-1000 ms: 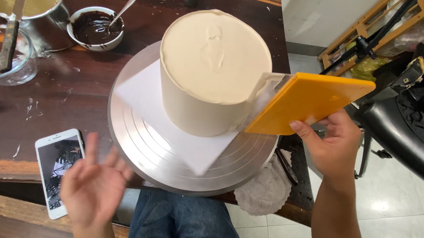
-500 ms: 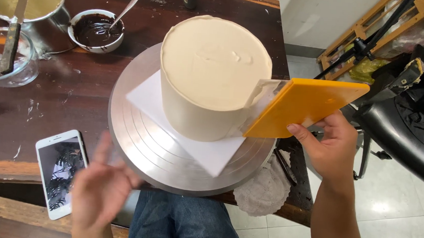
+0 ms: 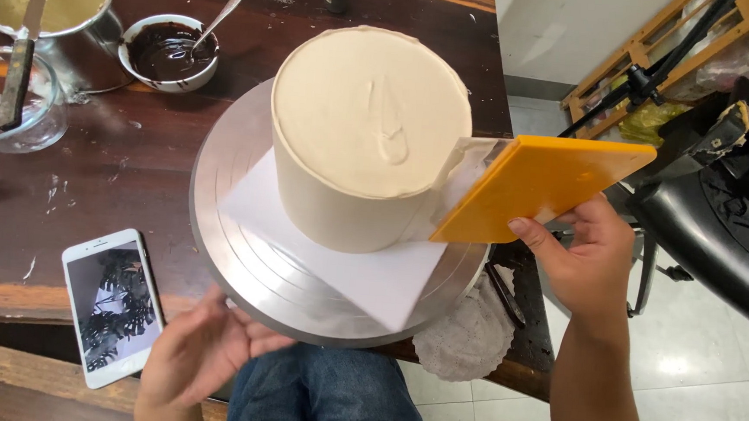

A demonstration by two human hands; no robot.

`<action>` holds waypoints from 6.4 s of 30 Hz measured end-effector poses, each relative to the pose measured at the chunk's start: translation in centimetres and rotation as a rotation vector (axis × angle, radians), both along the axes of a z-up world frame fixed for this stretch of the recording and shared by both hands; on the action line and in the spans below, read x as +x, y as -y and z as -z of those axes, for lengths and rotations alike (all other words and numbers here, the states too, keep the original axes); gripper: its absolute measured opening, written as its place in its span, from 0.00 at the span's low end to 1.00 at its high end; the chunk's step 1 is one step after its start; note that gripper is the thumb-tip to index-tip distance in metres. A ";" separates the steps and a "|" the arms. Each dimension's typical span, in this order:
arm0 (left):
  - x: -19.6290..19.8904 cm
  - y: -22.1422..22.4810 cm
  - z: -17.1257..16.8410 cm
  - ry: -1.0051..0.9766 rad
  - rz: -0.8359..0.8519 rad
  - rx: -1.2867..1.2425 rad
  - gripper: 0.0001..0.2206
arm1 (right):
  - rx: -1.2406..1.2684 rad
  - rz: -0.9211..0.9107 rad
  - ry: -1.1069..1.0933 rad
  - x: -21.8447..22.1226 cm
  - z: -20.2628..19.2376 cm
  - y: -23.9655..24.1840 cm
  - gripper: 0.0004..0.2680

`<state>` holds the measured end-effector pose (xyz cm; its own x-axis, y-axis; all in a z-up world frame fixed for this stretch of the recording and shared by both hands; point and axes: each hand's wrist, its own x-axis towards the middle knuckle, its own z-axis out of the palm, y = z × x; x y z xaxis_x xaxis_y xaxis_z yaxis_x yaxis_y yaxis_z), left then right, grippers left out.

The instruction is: Smoothing the frosting on a cake using a scraper and offset spatula on a turntable.

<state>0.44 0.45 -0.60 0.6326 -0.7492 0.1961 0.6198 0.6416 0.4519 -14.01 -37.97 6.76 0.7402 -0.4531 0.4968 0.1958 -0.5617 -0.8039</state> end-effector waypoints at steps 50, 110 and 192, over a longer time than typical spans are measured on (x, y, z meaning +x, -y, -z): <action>-17.9 4.6 -3.2 0.540 -0.639 0.462 0.23 | -0.393 0.242 0.486 -10.8 4.2 -7.4 0.09; 39.2 -22.6 9.6 0.566 -1.276 1.907 0.26 | 1.108 -0.813 0.094 23.1 2.2 -36.8 0.22; -9.6 21.6 10.7 1.051 -0.269 1.165 0.24 | 0.409 0.293 -0.312 -36.0 7.8 3.2 0.16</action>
